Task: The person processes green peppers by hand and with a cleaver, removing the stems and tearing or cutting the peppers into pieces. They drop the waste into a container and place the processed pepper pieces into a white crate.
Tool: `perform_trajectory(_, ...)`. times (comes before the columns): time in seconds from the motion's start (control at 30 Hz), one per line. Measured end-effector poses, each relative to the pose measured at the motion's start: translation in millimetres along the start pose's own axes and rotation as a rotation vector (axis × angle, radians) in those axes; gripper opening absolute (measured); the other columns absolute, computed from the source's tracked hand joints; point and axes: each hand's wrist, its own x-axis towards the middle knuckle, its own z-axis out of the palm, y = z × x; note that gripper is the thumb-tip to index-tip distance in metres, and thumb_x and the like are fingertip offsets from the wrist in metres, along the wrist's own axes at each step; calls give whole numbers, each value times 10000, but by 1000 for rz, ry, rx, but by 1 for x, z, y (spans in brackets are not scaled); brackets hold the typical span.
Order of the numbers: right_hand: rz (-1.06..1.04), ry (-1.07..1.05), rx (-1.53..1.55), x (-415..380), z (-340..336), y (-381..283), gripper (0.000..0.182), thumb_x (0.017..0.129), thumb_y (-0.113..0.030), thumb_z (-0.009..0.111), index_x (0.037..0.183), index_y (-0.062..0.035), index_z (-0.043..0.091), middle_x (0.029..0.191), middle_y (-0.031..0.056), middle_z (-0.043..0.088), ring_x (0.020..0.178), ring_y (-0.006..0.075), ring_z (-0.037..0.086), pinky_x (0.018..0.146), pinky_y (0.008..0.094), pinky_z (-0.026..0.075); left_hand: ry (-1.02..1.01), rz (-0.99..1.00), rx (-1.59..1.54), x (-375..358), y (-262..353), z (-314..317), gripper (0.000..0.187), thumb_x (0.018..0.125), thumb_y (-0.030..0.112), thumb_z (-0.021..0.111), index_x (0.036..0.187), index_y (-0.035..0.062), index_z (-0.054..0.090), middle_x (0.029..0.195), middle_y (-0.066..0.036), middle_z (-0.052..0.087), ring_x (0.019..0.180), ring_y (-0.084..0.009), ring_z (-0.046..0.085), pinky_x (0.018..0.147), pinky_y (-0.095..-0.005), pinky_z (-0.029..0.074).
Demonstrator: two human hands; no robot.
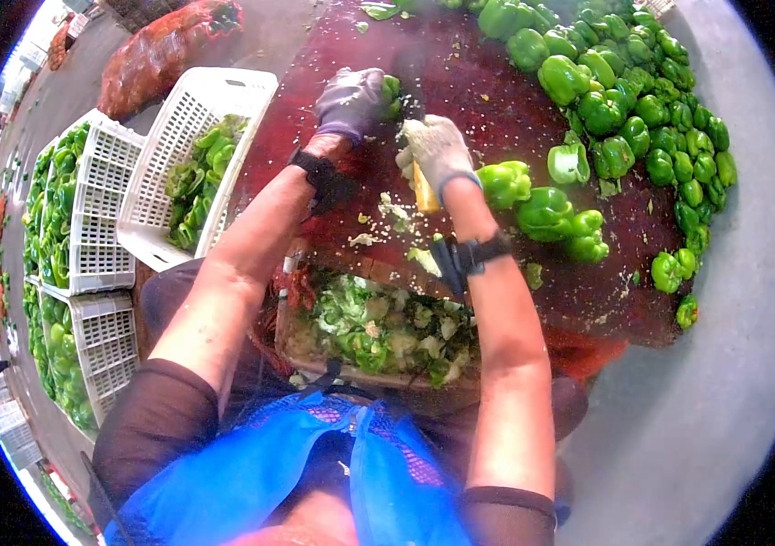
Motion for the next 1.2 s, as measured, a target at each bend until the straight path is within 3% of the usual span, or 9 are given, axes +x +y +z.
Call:
perform_trajectory(0.27,114,-96,135,33,0,22,208,890,-255,557,837,-55,587,649,90,599,497,199,560,441,333,464,73,-56,-416,19,-35,42,484,920,438,356,911,90,693,901,-138,681,883,-293,633,821,-409,463)
perform_trajectory(0.4,143,-133,336,10,-27,45,202,904,-253,552,822,-70,534,626,69,561,467,197,535,416,335,456,-86,241,-213,21,-21,67,360,919,357,442,908,112,705,895,-112,693,791,-232,657,762,-349,506)
perform_trajectory(0.53,178,123,288,-23,-62,72,200,901,-269,566,843,-79,545,620,69,549,441,198,523,389,335,454,-130,416,116,-12,45,88,361,946,382,470,1103,106,642,1107,-124,634,1030,-270,599,851,-372,503)
perform_trajectory(0.63,167,186,382,-45,-86,86,136,913,-200,508,890,-67,528,615,68,568,419,150,527,356,280,464,-421,105,-624,7,74,73,418,933,409,521,1240,137,604,1241,-134,595,1148,-278,557,971,-350,442)
perform_trajectory(0.7,205,191,427,-52,-98,95,130,920,-202,513,898,-75,528,613,56,560,409,133,516,356,250,462,-361,50,-446,51,72,47,518,881,458,594,1244,88,591,1286,-138,574,1191,-280,538,1004,-337,414)
perform_trajectory(0.77,230,158,615,-53,-106,105,137,924,-219,526,893,-86,526,608,38,549,409,124,512,360,239,466,103,-11,-414,119,32,88,560,874,411,606,1280,32,532,1281,-152,562,1140,-253,563,963,-337,455)
perform_trajectory(0.87,226,150,562,-50,-106,110,163,940,-253,518,923,-92,533,636,46,554,446,141,538,395,265,484,85,-53,-63,194,10,62,591,852,343,588,1317,12,437,1180,-134,562,927,-187,619,756,-305,546)
perform_trajectory(0.97,268,173,539,-50,-108,106,206,937,-273,525,977,-72,547,664,61,564,465,155,551,424,284,495,688,274,647,273,-22,91,616,879,396,572,1346,27,410,1185,-121,559,979,-178,615,751,-301,564)
perform_trajectory(1.2,342,233,499,-46,-105,98,222,913,-281,558,987,-71,559,631,60,555,442,164,532,418,291,481,-70,72,271,290,-20,78,598,888,370,587,1353,42,404,1214,-120,554,1021,-177,604,769,-298,561)
